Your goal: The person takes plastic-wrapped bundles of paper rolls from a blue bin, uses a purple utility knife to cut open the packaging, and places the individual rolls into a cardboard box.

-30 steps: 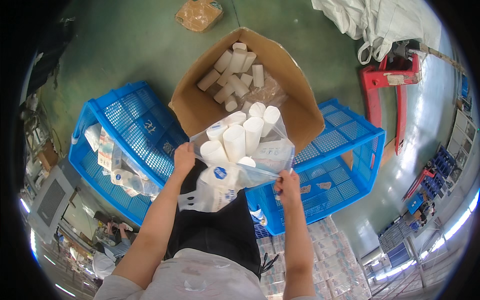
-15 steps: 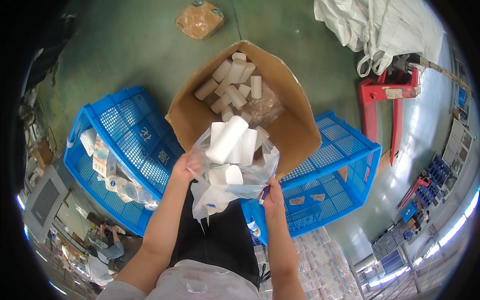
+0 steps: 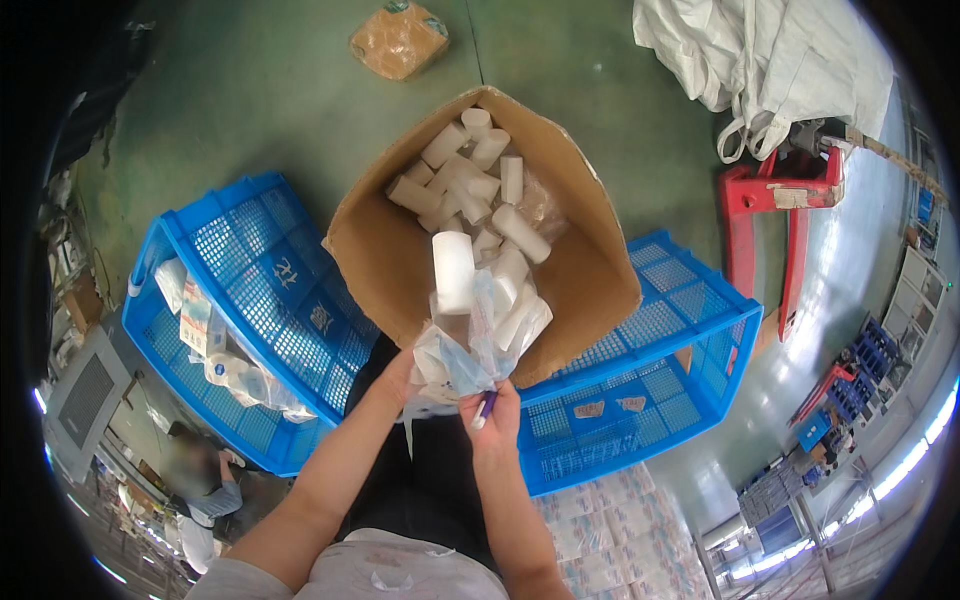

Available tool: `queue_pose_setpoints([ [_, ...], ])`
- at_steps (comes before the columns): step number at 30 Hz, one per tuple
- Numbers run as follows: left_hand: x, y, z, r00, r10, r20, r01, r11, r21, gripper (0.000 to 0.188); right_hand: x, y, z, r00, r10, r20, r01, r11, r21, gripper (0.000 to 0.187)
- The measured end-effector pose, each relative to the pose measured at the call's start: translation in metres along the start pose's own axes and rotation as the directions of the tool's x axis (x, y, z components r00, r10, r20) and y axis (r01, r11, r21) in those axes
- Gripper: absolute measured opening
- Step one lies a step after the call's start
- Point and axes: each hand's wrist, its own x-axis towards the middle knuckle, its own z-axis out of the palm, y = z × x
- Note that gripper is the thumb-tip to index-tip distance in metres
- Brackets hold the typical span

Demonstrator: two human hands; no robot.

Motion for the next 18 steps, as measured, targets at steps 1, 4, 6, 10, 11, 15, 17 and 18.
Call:
queue_pose_setpoints([
  [1,0.003,-0.007,-0.005,0.993,0.099,-0.057,-0.092,0.990,0.110,0.034,-0.004,0.006,0.003,1.000,-0.008,-0.017,0.008,1.000,-0.024,0.028],
  [4,0.003,-0.005,-0.020,0.944,-0.014,0.331,0.034,0.998,-0.054,0.032,-0.011,-0.004,0.009,0.986,-0.135,-0.098,0.111,0.970,-0.215,0.032],
  [6,-0.024,0.001,0.022,0.943,0.183,0.277,-0.256,0.932,0.256,0.029,-0.026,-0.009,0.030,0.975,-0.219,-0.021,0.194,0.900,-0.391,0.039],
  [10,-0.022,0.011,-0.005,0.982,0.047,0.184,-0.089,0.969,0.231,0.031,-0.047,-0.009,0.023,0.975,-0.221,0.032,0.198,0.789,-0.582,0.046],
  [11,-0.015,0.015,-0.013,0.986,0.083,0.144,-0.126,0.940,0.318,0.031,-0.041,0.000,0.036,0.976,-0.218,0.010,0.178,0.767,-0.617,0.048],
  [15,-0.036,0.023,0.011,0.967,0.056,0.250,-0.079,0.994,0.082,0.039,-0.046,0.024,0.039,0.993,-0.106,0.060,0.119,0.744,-0.658,0.043],
  [17,-0.039,0.024,0.008,0.982,0.060,0.181,-0.060,0.998,-0.009,0.040,-0.043,0.010,0.026,0.996,-0.068,0.054,0.083,0.568,-0.819,0.041],
  [18,-0.034,0.024,-0.004,0.987,0.064,0.149,-0.072,0.996,0.050,0.041,-0.043,0.002,0.019,0.998,-0.051,0.046,0.065,0.468,-0.881,0.041],
])
